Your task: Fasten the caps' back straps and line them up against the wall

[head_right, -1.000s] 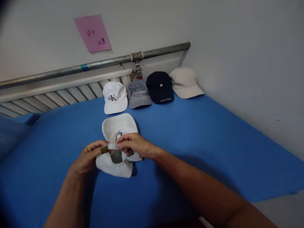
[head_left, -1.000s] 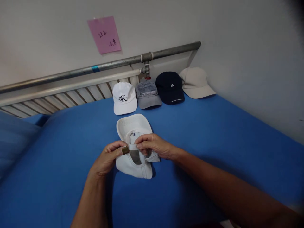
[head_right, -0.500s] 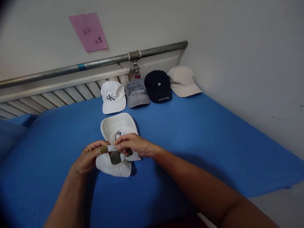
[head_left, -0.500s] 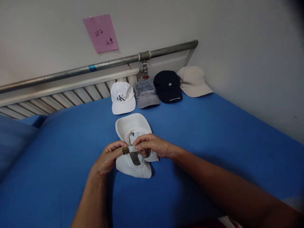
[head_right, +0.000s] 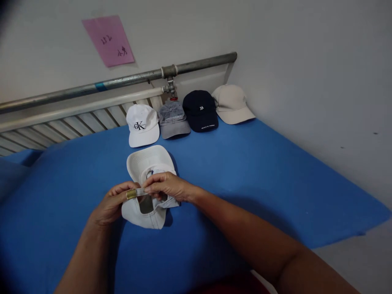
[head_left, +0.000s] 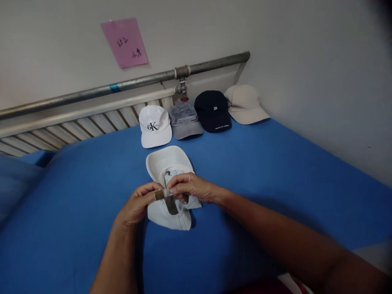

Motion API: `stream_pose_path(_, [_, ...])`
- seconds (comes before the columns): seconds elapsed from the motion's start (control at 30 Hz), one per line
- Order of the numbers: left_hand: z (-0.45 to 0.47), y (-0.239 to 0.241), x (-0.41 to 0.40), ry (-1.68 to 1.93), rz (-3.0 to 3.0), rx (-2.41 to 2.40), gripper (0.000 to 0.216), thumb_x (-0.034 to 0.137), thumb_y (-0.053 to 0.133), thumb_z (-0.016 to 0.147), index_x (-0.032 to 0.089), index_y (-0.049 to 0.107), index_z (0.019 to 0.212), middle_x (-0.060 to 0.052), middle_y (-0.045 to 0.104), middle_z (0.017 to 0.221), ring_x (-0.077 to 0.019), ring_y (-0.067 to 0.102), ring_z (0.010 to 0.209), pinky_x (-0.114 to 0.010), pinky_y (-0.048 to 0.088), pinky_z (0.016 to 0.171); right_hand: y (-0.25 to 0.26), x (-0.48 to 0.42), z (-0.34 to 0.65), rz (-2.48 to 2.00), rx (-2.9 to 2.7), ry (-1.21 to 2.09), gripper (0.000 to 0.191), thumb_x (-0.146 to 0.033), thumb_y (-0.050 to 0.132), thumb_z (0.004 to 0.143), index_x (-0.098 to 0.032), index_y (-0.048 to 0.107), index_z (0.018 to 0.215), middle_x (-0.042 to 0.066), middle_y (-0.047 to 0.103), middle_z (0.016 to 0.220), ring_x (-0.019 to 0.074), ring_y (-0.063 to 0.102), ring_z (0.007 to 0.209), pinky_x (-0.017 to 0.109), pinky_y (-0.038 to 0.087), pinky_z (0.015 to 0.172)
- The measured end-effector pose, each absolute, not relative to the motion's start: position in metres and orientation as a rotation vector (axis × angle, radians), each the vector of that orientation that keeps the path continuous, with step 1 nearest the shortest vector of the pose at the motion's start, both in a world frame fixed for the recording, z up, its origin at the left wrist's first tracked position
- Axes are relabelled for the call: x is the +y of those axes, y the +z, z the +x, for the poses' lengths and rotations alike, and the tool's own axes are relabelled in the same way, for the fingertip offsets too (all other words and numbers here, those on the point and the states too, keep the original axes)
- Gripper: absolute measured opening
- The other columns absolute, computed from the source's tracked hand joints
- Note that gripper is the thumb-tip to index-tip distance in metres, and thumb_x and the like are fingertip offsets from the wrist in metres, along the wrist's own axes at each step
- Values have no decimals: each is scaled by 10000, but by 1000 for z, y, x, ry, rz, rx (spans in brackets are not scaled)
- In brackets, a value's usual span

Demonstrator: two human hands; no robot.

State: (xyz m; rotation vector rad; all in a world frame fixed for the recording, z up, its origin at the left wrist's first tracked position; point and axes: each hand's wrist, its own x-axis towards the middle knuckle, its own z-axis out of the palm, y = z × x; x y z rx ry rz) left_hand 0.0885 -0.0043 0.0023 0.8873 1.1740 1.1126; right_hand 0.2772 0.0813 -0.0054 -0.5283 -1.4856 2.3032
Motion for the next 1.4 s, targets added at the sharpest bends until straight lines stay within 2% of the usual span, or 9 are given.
stream_pose_path(0.63, [90, 6, -3, 1133, 910, 1152, 286, 392, 807, 623, 142, 681, 684, -26, 657, 676, -133, 572, 618, -238, 439, 619, 0, 77, 275, -568, -1487, 2266, 140, -250, 680, 700, -150, 661, 796, -67, 529, 554, 38, 438, 443, 196, 316, 458])
stream_pose_path(1.1, [92, 7, -3, 1137, 923, 1157, 294, 402, 804, 624, 142, 677, 674, -25, 653, 651, -130, 569, 607, -233, 437, 612, -3, 78, 274, -545, -1351, 2404, 175, -267, 704, 666, -158, 631, 783, -69, 512, 528, 46, 442, 444, 194, 276, 450])
stream_pose_path(1.4, [92, 6, -4, 1121, 925, 1161, 298, 416, 819, 618, 154, 692, 684, -12, 648, 661, -123, 576, 629, -221, 438, 630, -6, 78, 272, -545, -1451, 2365, 123, -239, 665, 718, -158, 630, 805, -62, 524, 570, 49, 454, 461, 199, 304, 468])
